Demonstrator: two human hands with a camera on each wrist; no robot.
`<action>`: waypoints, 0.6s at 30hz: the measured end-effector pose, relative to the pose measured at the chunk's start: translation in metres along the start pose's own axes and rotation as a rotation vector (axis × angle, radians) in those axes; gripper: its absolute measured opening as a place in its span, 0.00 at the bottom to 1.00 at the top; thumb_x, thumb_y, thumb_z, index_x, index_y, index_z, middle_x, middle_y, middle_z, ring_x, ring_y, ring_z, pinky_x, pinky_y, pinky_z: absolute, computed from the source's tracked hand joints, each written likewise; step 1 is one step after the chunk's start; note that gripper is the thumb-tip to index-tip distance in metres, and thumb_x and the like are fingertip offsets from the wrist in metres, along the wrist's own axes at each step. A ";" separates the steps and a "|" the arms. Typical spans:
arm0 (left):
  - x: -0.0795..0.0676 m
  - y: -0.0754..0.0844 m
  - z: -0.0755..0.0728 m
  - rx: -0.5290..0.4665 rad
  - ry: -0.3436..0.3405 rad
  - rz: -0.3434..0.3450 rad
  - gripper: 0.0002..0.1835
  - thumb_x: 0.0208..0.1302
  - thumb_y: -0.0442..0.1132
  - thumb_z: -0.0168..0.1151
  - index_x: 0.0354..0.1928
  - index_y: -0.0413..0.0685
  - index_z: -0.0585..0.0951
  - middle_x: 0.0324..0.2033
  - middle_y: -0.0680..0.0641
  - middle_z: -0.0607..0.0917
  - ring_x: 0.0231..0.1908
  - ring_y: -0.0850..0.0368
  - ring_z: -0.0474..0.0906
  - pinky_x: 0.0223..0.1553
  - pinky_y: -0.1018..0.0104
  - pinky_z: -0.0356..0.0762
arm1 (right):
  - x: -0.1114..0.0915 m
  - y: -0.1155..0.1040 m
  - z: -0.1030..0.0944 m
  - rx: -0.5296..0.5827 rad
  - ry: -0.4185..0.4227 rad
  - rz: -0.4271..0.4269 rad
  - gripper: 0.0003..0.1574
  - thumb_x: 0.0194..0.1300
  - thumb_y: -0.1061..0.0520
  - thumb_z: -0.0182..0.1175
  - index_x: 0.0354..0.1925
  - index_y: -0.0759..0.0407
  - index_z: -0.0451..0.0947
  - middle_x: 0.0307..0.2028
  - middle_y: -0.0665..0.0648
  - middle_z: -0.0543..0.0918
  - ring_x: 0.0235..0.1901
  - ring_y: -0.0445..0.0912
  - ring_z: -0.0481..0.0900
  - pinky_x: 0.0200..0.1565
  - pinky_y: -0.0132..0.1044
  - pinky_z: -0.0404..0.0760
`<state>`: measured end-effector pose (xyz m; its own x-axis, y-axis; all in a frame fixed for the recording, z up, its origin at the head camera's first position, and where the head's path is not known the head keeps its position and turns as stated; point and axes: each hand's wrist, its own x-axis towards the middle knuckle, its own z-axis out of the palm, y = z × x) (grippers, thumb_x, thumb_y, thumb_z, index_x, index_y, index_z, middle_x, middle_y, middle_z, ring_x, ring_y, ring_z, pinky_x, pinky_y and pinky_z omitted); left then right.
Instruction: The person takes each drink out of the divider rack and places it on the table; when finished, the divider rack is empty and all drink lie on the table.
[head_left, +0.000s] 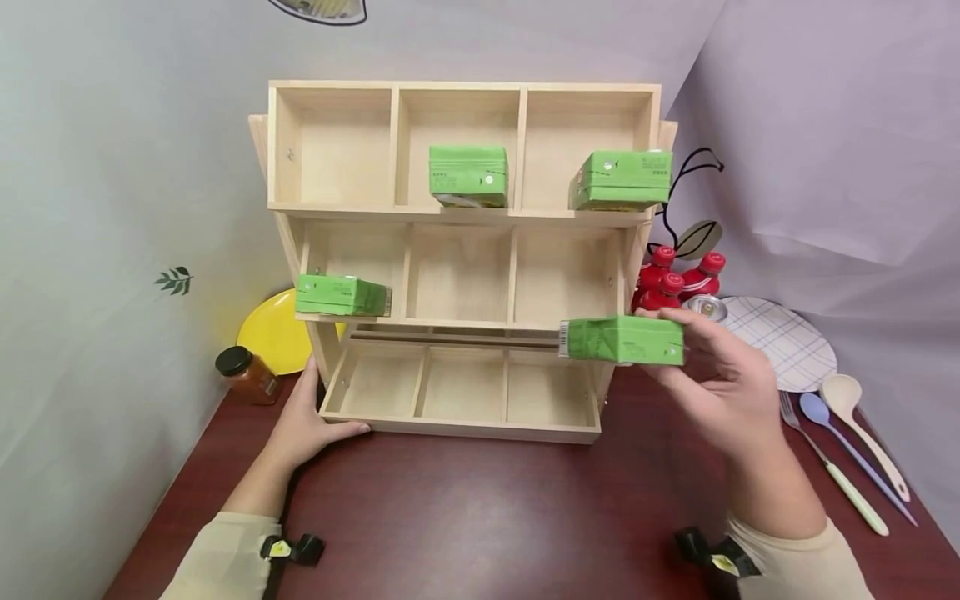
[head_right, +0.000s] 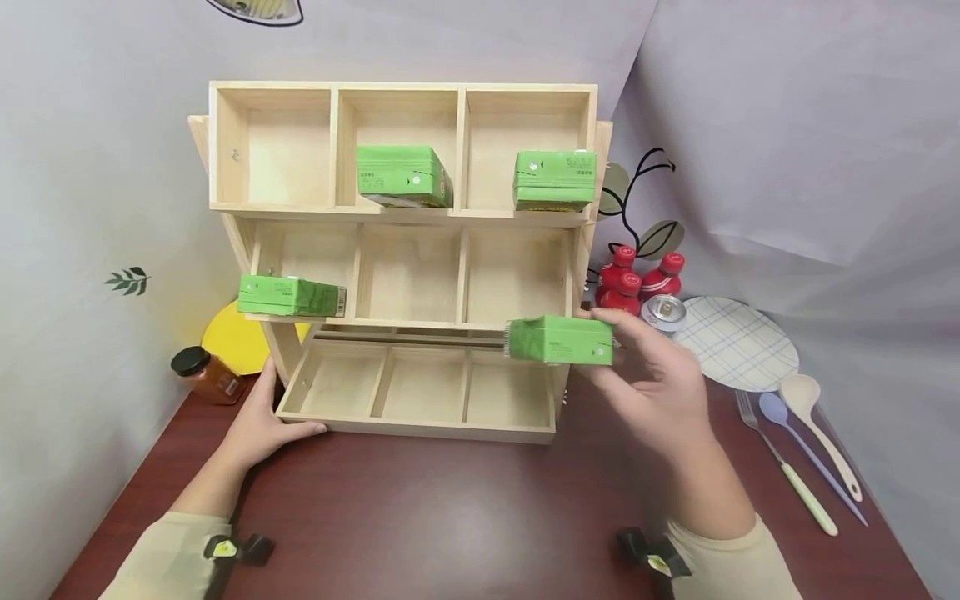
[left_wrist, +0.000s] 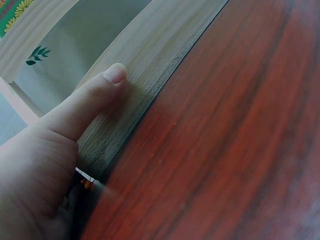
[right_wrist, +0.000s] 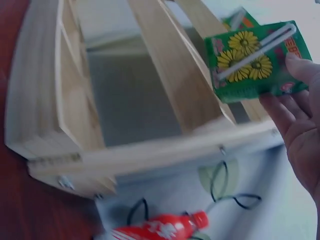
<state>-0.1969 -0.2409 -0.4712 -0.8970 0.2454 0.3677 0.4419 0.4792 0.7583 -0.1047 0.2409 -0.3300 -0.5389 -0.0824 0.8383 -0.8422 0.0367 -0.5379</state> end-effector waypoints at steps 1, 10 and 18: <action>0.000 0.000 0.000 -0.005 -0.002 -0.002 0.73 0.26 0.41 0.88 0.76 0.55 0.50 0.66 0.42 0.65 0.61 0.48 0.64 0.56 0.79 0.58 | 0.000 -0.001 -0.006 -0.009 0.006 0.005 0.30 0.51 0.77 0.66 0.51 0.88 0.68 0.47 0.74 0.80 0.45 0.50 0.82 0.45 0.32 0.79; 0.000 0.001 0.001 0.007 0.003 -0.002 0.73 0.25 0.40 0.88 0.76 0.55 0.49 0.66 0.42 0.65 0.61 0.47 0.64 0.56 0.79 0.58 | -0.002 -0.010 -0.054 -0.028 -0.068 0.149 0.34 0.44 0.83 0.66 0.53 0.88 0.68 0.47 0.71 0.80 0.43 0.48 0.82 0.41 0.30 0.80; -0.001 0.002 0.001 0.012 0.004 -0.010 0.74 0.26 0.40 0.88 0.76 0.55 0.48 0.67 0.42 0.64 0.62 0.47 0.63 0.56 0.78 0.57 | -0.015 0.007 -0.095 -0.339 -0.117 0.352 0.39 0.41 0.85 0.66 0.56 0.77 0.73 0.49 0.64 0.81 0.39 0.43 0.84 0.38 0.28 0.80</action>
<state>-0.1953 -0.2393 -0.4699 -0.9014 0.2372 0.3621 0.4329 0.4919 0.7554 -0.1036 0.3370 -0.3381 -0.8025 -0.1170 0.5851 -0.5769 0.4026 -0.7107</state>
